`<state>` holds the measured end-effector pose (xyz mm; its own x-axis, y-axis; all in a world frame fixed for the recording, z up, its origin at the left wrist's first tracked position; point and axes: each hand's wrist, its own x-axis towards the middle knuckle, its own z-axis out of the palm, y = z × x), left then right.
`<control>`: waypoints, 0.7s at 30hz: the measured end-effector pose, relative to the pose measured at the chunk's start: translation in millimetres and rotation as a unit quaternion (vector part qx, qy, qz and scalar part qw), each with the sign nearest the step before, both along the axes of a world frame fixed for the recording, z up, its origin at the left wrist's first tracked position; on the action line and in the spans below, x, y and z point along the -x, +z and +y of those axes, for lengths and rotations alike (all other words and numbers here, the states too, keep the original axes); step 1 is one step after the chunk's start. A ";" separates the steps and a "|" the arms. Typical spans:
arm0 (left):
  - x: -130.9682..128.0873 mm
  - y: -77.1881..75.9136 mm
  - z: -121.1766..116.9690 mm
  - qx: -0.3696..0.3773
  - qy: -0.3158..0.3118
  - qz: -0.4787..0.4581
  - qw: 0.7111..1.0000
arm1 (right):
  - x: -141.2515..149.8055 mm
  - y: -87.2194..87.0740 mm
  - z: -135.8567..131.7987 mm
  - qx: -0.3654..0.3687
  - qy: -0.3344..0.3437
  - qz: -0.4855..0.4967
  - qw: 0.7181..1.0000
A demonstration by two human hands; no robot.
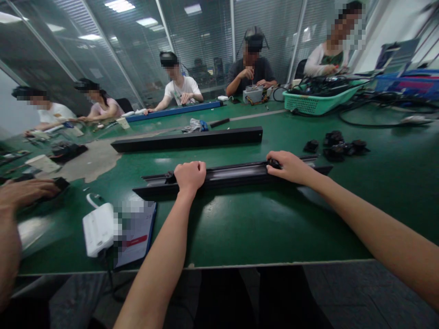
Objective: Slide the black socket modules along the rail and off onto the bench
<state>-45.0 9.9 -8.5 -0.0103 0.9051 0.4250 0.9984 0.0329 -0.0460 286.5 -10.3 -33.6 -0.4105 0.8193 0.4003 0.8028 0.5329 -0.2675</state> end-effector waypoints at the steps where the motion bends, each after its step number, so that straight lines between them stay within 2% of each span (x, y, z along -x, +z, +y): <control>1: -0.1 0.0 -0.2 0.002 0.000 0.000 1.000 | 0.1 -0.4 -0.1 0.000 -0.001 -0.005 1.000; 10: -1.2 1.9 -1.9 0.018 -0.004 0.003 1.000 | 3.0 1.5 -3.7 0.006 -0.024 -0.036 0.999; 21: -0.5 6.0 -1.6 0.036 -0.007 0.010 0.999 | 5.4 10.2 1.2 0.066 -0.032 -0.042 0.996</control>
